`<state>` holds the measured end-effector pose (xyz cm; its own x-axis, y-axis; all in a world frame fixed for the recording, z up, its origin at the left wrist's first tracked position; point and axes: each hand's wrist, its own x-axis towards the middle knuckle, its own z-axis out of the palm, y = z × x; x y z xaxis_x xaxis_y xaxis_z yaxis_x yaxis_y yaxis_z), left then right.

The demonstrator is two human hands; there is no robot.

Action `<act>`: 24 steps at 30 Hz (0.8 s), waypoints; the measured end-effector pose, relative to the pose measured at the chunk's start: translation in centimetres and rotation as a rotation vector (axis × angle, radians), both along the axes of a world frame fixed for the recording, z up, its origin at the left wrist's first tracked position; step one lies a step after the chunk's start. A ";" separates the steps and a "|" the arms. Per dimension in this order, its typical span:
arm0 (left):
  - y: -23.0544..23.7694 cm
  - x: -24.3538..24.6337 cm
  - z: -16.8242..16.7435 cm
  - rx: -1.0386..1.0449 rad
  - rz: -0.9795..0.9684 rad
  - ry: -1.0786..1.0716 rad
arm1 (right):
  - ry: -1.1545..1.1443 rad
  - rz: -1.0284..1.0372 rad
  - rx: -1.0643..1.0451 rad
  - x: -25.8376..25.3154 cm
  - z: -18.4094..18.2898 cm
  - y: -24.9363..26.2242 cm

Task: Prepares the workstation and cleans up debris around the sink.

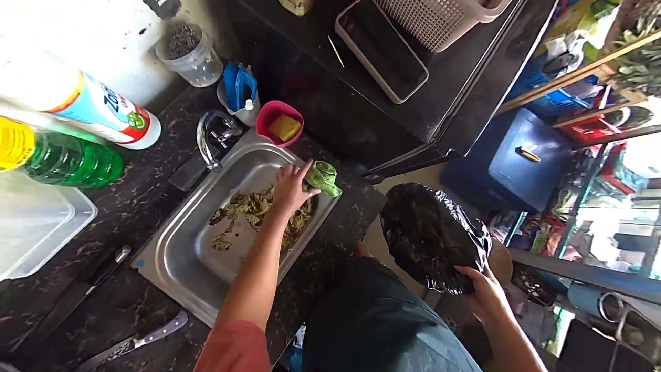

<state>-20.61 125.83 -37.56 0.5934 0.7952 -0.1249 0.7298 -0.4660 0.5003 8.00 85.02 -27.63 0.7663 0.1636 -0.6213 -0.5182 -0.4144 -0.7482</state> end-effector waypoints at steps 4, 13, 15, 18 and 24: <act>3.5 2.9 -0.7 -0.021 0.006 -0.050 | -0.014 -0.019 0.006 -0.2 0.2 0.2; 4.7 3.2 -0.4 -0.027 0.110 -0.153 | 0.014 -0.071 -0.010 -0.9 0.5 -0.6; 3.8 -0.2 -0.6 -0.062 0.217 -0.285 | 0.014 -0.088 -0.017 -0.7 0.6 -0.8; 3.9 -5.6 -3.4 -0.237 0.324 -0.175 | 0.024 -0.089 -0.018 -0.3 0.0 -1.3; 4.5 -9.0 -10.2 -0.302 -0.115 0.214 | 0.004 0.005 -0.019 0.5 -0.2 -0.2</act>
